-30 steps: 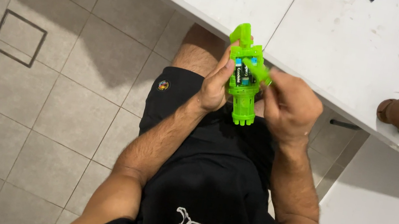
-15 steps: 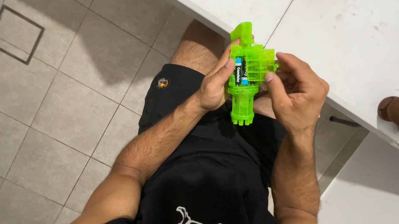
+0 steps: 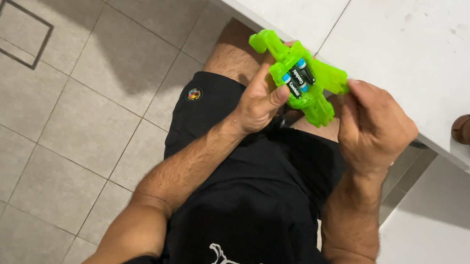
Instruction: A person uses a small screwdriver to open a green plastic toy gun, inspects the internal components, and then reassembles it until it lights up.
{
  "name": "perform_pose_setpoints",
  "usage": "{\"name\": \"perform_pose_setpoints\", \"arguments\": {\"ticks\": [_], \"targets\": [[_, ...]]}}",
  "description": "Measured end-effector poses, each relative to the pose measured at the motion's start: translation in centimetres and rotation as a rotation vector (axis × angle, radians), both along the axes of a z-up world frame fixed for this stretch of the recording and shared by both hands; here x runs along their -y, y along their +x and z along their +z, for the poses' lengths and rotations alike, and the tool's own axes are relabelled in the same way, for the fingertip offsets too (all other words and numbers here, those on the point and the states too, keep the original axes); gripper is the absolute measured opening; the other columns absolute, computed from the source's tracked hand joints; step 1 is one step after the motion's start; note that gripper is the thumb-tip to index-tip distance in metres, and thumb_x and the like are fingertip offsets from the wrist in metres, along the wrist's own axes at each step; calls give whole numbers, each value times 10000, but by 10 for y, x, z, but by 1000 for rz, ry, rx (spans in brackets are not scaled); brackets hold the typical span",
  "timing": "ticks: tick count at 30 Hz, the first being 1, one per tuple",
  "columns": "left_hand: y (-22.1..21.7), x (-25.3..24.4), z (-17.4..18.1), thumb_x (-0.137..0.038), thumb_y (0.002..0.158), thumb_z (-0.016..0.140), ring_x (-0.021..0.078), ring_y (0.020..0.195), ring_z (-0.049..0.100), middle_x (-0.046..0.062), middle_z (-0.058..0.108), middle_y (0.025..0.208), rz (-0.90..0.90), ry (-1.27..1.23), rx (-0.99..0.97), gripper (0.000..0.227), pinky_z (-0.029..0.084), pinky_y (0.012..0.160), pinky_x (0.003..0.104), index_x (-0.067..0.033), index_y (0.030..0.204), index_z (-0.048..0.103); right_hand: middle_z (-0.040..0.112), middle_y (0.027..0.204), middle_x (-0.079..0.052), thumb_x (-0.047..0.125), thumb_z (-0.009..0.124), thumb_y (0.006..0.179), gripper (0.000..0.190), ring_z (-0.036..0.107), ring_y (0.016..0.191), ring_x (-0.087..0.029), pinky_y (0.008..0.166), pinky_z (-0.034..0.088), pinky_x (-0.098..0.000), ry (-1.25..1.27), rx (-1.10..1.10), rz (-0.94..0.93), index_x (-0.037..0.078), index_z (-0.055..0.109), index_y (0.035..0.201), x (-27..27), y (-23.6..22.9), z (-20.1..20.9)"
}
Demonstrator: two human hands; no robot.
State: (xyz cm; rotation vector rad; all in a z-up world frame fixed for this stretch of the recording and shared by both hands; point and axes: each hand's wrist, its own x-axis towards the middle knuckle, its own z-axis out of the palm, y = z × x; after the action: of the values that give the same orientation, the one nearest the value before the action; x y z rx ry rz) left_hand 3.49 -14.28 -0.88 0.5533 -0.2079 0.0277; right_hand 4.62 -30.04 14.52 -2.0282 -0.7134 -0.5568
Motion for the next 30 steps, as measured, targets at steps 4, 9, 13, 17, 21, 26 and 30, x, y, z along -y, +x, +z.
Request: {"name": "perform_pose_setpoints", "arguments": {"ticks": [4, 9, 13, 17, 21, 26, 30], "targets": [[2, -2, 19, -214, 956, 797, 274, 1361, 582, 205, 541, 1508, 39, -5, 26, 831, 518, 1143, 461, -107, 1610, 295, 751, 822, -192, -127, 810, 927, 57, 708, 638, -342, 539, 553, -446, -229, 388, -66, -78, 805, 954, -12, 0, 13], [-2, 2, 31, -153, 839, 899, 312, 1338, 594, 236, 555, 1458, 117, 14, 24, 913, 527, 1136, 479, -67, 1543, 324, 770, 824, -150, -1, 785, 939, 89, 702, 656, -290, 616, 614, -375, -281, 582, -48, 16, 827, 863, -30, -1, 7], [0, -3, 40, -138, 804, 937, 294, 1368, 573, 202, 543, 1462, 141, 58, 39, 972, 506, 1168, 451, -46, 1548, 318, 759, 800, -158, -58, 724, 932, 152, 688, 634, -287, 601, 601, -372, -231, 594, 26, -6, 800, 811, -37, -2, 6], [1, -4, 38, -135, 776, 956, 307, 1371, 568, 210, 541, 1454, 147, 73, 39, 1003, 498, 1177, 455, -21, 1548, 325, 761, 787, -158, -50, 738, 922, 153, 677, 618, -276, 588, 595, -375, -204, 605, 23, 1, 796, 790, -38, -8, 3], [-1, -4, 39, -131, 768, 962, 318, 1366, 573, 221, 549, 1425, 128, 36, 37, 993, 500, 1173, 458, -13, 1531, 336, 762, 784, -187, -53, 754, 907, 122, 681, 617, -291, 598, 601, -377, -175, 631, 35, -24, 789, 794, -38, -6, 0], [1, -4, 38, -160, 775, 957, 344, 1384, 548, 231, 523, 1436, 113, 44, 70, 989, 482, 1186, 474, -29, 1517, 317, 749, 778, -193, -48, 715, 935, 161, 661, 611, -287, 580, 589, -380, -170, 634, 65, -28, 772, 786, -40, -2, 4], [0, -5, 38, -160, 787, 950, 352, 1397, 536, 242, 511, 1461, 117, 32, 81, 979, 483, 1184, 477, -39, 1516, 308, 748, 805, -195, -21, 684, 967, 180, 663, 637, -293, 589, 583, -389, -212, 611, 88, -27, 775, 812, -38, -3, 2]]}}
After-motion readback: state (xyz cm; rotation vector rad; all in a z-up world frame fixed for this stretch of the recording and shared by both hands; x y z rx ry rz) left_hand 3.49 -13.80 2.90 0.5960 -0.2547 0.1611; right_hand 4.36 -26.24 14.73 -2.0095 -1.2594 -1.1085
